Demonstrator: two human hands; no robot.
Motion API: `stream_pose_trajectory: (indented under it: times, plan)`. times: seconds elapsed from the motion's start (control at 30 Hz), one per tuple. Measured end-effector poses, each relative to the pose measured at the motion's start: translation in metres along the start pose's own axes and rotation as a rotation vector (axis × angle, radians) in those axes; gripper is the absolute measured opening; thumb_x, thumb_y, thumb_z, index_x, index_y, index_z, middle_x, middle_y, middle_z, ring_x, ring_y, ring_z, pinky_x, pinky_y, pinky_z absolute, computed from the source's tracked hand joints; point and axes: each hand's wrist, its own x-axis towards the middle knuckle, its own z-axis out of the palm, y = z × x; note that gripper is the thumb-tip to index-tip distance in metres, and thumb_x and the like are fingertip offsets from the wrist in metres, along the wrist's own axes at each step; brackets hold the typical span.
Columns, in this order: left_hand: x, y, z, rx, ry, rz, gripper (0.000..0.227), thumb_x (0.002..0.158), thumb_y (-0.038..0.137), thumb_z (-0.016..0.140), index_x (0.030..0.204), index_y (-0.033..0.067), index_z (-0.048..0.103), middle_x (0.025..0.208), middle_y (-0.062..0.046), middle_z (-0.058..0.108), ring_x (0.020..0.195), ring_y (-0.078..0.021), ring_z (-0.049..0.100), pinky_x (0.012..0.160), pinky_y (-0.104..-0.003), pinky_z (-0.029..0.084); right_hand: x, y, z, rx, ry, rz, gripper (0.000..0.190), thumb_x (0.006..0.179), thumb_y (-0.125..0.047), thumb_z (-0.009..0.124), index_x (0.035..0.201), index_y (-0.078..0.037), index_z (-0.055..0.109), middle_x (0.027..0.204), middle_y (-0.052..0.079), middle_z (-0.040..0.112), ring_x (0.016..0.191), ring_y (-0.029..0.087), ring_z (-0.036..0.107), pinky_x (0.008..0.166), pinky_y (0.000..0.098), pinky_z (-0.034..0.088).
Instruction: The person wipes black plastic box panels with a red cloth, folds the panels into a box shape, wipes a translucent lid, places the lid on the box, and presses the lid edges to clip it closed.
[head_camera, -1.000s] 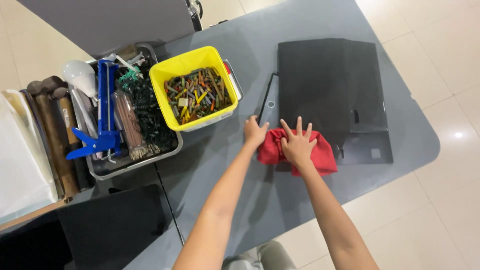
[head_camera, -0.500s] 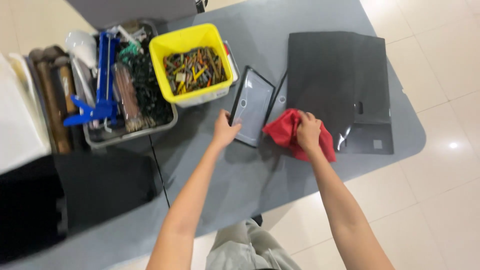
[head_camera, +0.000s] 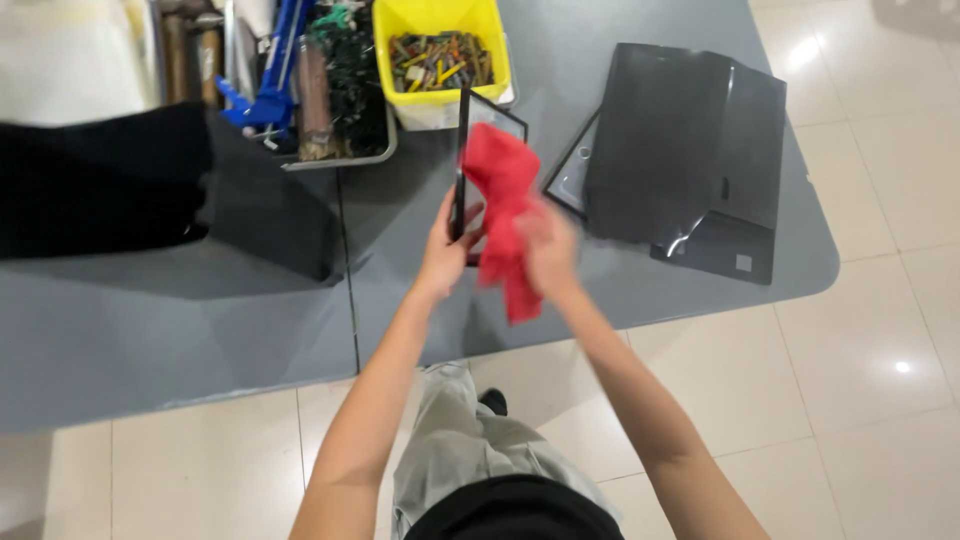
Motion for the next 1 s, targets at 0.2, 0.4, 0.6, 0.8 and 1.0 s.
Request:
stream_pose_trajectory:
  times: [0.2,0.4,0.6,0.8,1.0]
  plan:
    - [-0.026,-0.03,-0.047,-0.082,-0.081,0.208,0.07,0.106,-0.009,0.05,0.167,0.016,0.03,0.164,-0.01,0.046,0.146,-0.0245,0.052,0.111,-0.032,0.055,-0.021,-0.078,0.053,-0.405,-0.173,-0.029,0.058,0.105,-0.032,0.045,0.16,-0.015,0.039,0.174,0.014,0.015,0.161,0.039,0.0,0.115,0.0635,-0.002]
    - [-0.111,0.058,-0.005,0.232,-0.355,0.033,0.087,0.092,-0.016,0.051,0.165,0.0223,0.022,0.158,-0.012,0.043,0.137,-0.0242,0.052,0.098,-0.045,0.058,0.072,-0.048,0.041,-0.395,0.302,-0.385,0.05,0.115,-0.026,0.042,0.162,-0.009,0.035,0.164,0.019,0.035,0.151,0.04,0.031,0.126,0.0522,0.023]
    - [-0.123,0.125,-0.058,0.224,-0.465,-0.051,0.087,0.091,-0.011,0.05,0.166,0.0202,0.02,0.153,-0.016,0.054,0.131,-0.0312,0.063,0.096,-0.041,0.057,0.087,-0.102,0.042,-0.436,0.338,-0.191,0.037,0.112,-0.036,0.055,0.105,-0.004,0.073,0.096,0.022,0.07,0.091,0.044,0.065,0.08,0.0478,0.051]
    - [-0.042,0.117,-0.141,0.84,-0.377,0.435,0.066,0.105,0.008,0.067,0.165,0.0099,0.038,0.145,-0.018,0.068,0.135,-0.0386,0.064,0.112,-0.038,0.05,0.066,-0.142,0.034,-0.552,0.319,-0.273,0.053,0.096,-0.048,0.086,0.095,0.001,0.065,0.086,0.02,0.07,0.077,0.041,0.068,0.066,0.0474,0.053]
    - [-0.035,0.142,-0.081,0.309,0.233,-0.082,0.101,0.084,0.058,0.066,0.161,0.0217,0.011,0.163,-0.005,0.016,0.149,-0.0354,0.028,0.11,-0.07,0.038,0.008,-0.182,0.036,-0.709,0.367,-0.446,0.049,0.096,-0.038,0.095,0.106,0.0,0.064,0.1,0.016,0.066,0.092,0.038,0.062,0.079,0.047,0.051]
